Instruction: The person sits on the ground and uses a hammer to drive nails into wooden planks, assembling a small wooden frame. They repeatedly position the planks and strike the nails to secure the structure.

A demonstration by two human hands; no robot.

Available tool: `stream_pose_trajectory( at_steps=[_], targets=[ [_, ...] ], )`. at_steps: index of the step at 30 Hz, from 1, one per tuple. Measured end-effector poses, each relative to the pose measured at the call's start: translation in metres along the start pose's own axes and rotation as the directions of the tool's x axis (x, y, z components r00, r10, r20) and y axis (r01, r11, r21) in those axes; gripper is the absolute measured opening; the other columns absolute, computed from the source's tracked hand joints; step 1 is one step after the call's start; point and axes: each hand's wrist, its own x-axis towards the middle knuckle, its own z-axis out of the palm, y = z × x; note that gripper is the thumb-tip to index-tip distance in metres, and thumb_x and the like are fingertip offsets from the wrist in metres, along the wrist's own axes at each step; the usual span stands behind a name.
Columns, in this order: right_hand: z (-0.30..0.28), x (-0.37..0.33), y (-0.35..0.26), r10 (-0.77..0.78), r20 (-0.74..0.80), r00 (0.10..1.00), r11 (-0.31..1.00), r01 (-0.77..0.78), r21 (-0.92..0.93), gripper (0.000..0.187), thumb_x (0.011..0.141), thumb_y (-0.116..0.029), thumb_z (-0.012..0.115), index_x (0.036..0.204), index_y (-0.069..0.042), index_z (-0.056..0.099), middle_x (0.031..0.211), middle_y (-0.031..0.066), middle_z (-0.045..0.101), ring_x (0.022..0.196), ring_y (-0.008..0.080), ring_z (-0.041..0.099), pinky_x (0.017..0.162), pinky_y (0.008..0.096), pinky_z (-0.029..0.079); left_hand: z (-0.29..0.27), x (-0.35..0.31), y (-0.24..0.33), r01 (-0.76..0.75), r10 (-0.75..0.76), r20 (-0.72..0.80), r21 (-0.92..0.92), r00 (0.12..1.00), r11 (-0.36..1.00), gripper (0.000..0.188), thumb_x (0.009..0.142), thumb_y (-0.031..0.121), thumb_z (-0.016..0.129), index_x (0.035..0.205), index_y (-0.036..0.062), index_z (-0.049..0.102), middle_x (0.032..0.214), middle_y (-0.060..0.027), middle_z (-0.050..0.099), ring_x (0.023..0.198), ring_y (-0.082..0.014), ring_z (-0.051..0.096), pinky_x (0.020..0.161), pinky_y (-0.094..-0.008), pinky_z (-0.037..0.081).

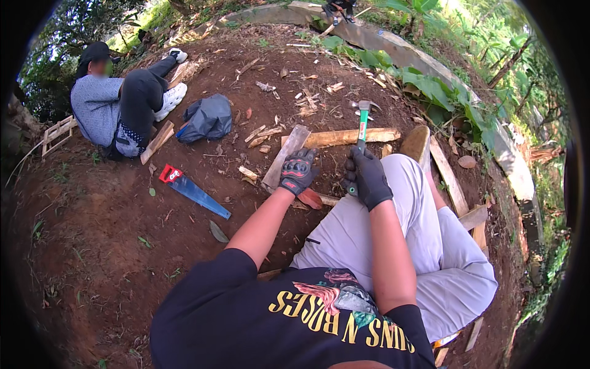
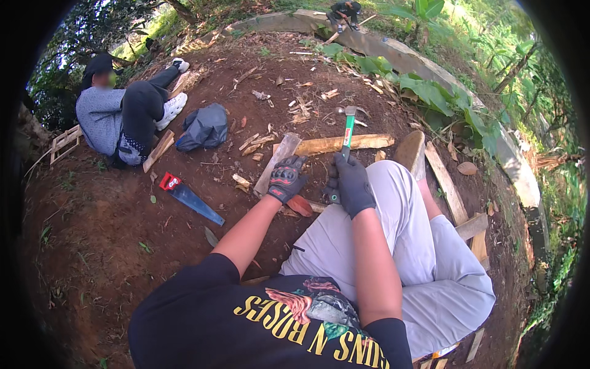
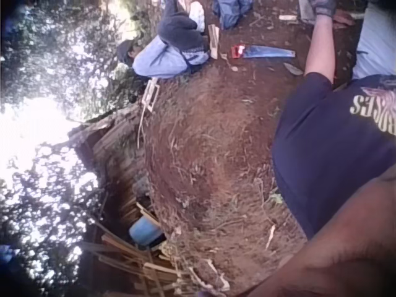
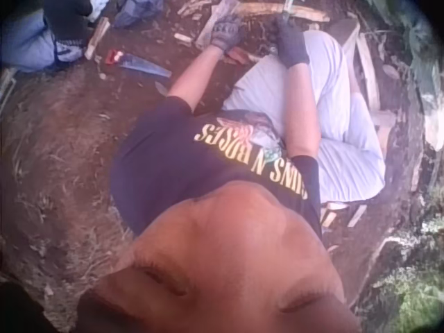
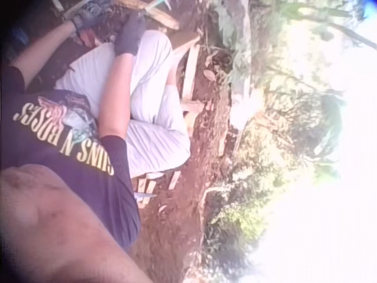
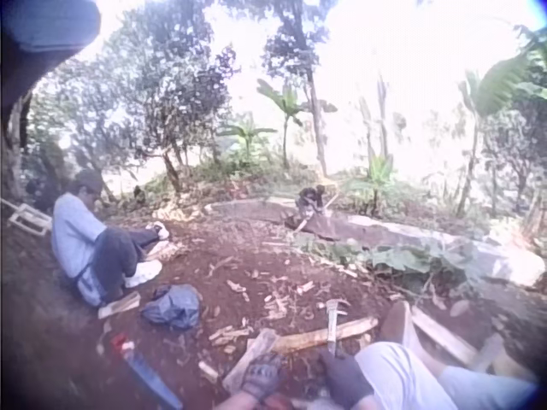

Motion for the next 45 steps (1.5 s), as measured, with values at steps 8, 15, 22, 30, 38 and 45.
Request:
stream_pose_trajectory(
  at_steps=[8, 15, 22, 30, 38, 45],
  targets=[
    [0.001, -0.004, 0.002, 0.055, 0.065, 0.996, 0.998, -0.055, -0.008, 0.014, 0.110, -0.027, 0.057, 0.104, -0.014, 0.055, 0.075, -0.0011, 0.051, 0.055, 0.0130, 0.045, 0.045, 0.0316, 0.039, 0.013, 0.039, 0.007, 0.006, -0.019, 0.234, 0.055, 0.972, 0.998, 0.044, 0.087, 0.034, 0.078, 0.127, 0.0150, 0.073, 0.124, -0.0126, 0.070, 0.120, -0.0341, 0.066, 0.103, -0.0478, 0.053],
    [-0.003, 0.003, 0.004, 0.043, 0.035, 0.998, 0.997, -0.040, -0.073, 0.021, 0.108, -0.031, 0.060, 0.102, -0.011, 0.054, 0.077, 0.0006, 0.053, 0.058, 0.0135, 0.051, 0.049, 0.0338, 0.045, 0.022, 0.041, 0.006, -0.006, -0.012, 0.175, 0.106, 0.984, 0.994, 0.039, 0.088, 0.038, 0.077, 0.118, 0.0136, 0.074, 0.125, -0.0128, 0.071, 0.117, -0.0340, 0.068, 0.102, -0.0481, 0.054],
    [-0.006, 0.014, 0.011, 0.000, -0.040, 0.999, 0.989, -0.006, -0.150, 0.022, 0.106, -0.030, 0.063, 0.105, -0.008, 0.059, 0.079, 0.0026, 0.059, 0.060, 0.0153, 0.059, 0.052, 0.0346, 0.051, -0.005, 0.029, 0.030, 0.246, -0.207, 0.244, -0.142, 0.947, 0.959, 0.033, 0.091, 0.037, 0.074, 0.106, 0.0079, 0.076, 0.106, -0.0152, 0.077, 0.104, -0.0329, 0.073, 0.092, -0.0465, 0.056],
    [0.022, 0.007, 0.010, -0.259, -0.154, 0.954, 0.626, 0.045, -0.778, 0.035, 0.088, -0.031, 0.082, 0.096, -0.003, 0.061, 0.077, 0.0091, 0.069, 0.061, 0.0182, 0.069, 0.056, 0.0359, 0.056, 0.003, -0.014, 0.035, 0.462, -0.360, 0.411, -0.885, 0.837, 0.064, 0.024, 0.098, 0.019, 0.070, 0.115, 0.0034, 0.076, 0.107, -0.0048, 0.076, 0.094, -0.0126, 0.069, 0.086, -0.0286, 0.054],
    [0.013, 0.015, 0.021, -0.361, -0.121, 0.925, 0.428, 0.049, -0.902, 0.046, 0.082, -0.034, 0.083, 0.105, -0.001, 0.059, 0.086, 0.0174, 0.072, 0.074, 0.0306, 0.074, 0.071, 0.0443, 0.057, 0.013, -0.023, 0.038, 0.291, -0.314, 0.325, -0.945, 0.892, -0.150, 0.017, 0.101, 0.024, 0.071, 0.104, 0.0080, 0.076, 0.088, 0.0007, 0.073, 0.076, -0.0091, 0.065, 0.072, -0.0272, 0.053],
    [0.019, 0.016, 0.022, -0.332, -0.164, 0.929, 0.499, 0.025, -0.866, 0.038, 0.081, -0.028, 0.084, 0.098, -0.002, 0.062, 0.078, 0.0156, 0.072, 0.068, 0.0286, 0.073, 0.068, 0.0446, 0.057, 0.003, -0.022, 0.027, 0.379, -0.315, 0.382, -0.922, 0.869, -0.073, 0.024, 0.102, 0.018, 0.069, 0.118, 0.0014, 0.074, 0.108, -0.0034, 0.075, 0.097, -0.0123, 0.069, 0.091, -0.0287, 0.054]
  ],
)
